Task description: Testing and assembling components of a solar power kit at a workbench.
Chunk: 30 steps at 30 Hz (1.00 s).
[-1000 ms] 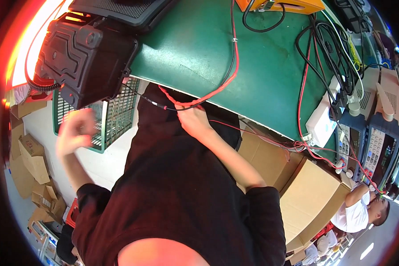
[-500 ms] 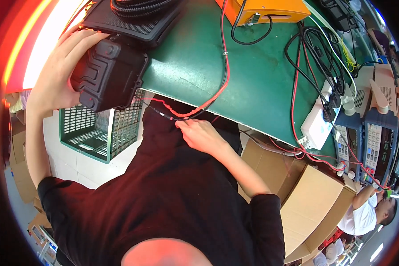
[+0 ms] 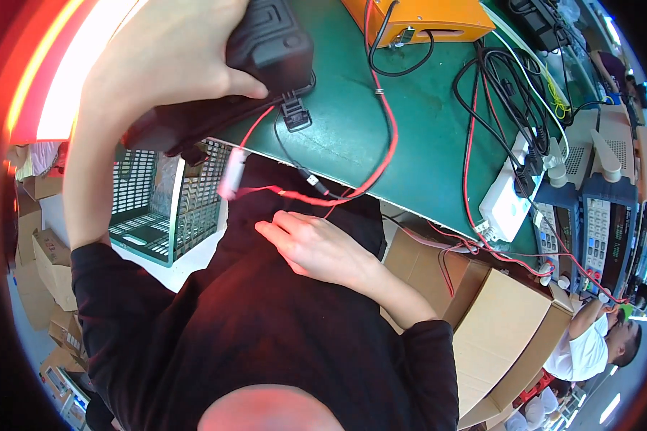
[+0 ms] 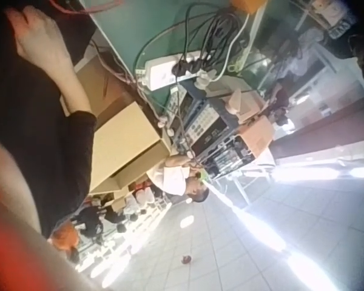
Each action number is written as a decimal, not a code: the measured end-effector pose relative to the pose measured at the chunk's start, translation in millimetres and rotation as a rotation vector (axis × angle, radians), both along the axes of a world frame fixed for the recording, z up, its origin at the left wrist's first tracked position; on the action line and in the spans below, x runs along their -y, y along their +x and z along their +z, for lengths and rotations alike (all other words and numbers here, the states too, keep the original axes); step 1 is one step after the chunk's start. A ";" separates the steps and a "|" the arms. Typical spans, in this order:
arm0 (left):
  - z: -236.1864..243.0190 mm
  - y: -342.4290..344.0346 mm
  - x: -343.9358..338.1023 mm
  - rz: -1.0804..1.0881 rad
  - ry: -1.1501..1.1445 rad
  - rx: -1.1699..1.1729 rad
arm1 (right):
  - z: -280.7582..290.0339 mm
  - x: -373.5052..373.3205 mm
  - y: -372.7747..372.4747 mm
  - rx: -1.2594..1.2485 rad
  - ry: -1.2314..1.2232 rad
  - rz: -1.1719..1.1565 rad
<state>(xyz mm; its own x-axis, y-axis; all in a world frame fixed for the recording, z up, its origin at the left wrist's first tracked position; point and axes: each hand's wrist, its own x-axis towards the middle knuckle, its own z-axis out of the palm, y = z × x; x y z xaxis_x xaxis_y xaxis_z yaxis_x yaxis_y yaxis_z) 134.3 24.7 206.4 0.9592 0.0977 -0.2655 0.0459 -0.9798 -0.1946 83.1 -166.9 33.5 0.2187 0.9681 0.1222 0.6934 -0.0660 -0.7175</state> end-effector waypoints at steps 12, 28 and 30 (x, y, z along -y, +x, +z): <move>-58.3 -78.6 -56.0 -0.199 -0.319 0.593 | 49.8 -16.7 31.3 -0.351 0.328 -0.442; -53.8 -57.3 -39.9 -0.185 -0.017 0.567 | 36.0 -68.1 41.8 0.239 0.609 -0.578; -41.9 -43.5 -33.6 -0.265 0.043 0.666 | 31.4 -73.5 41.5 0.315 0.650 -0.551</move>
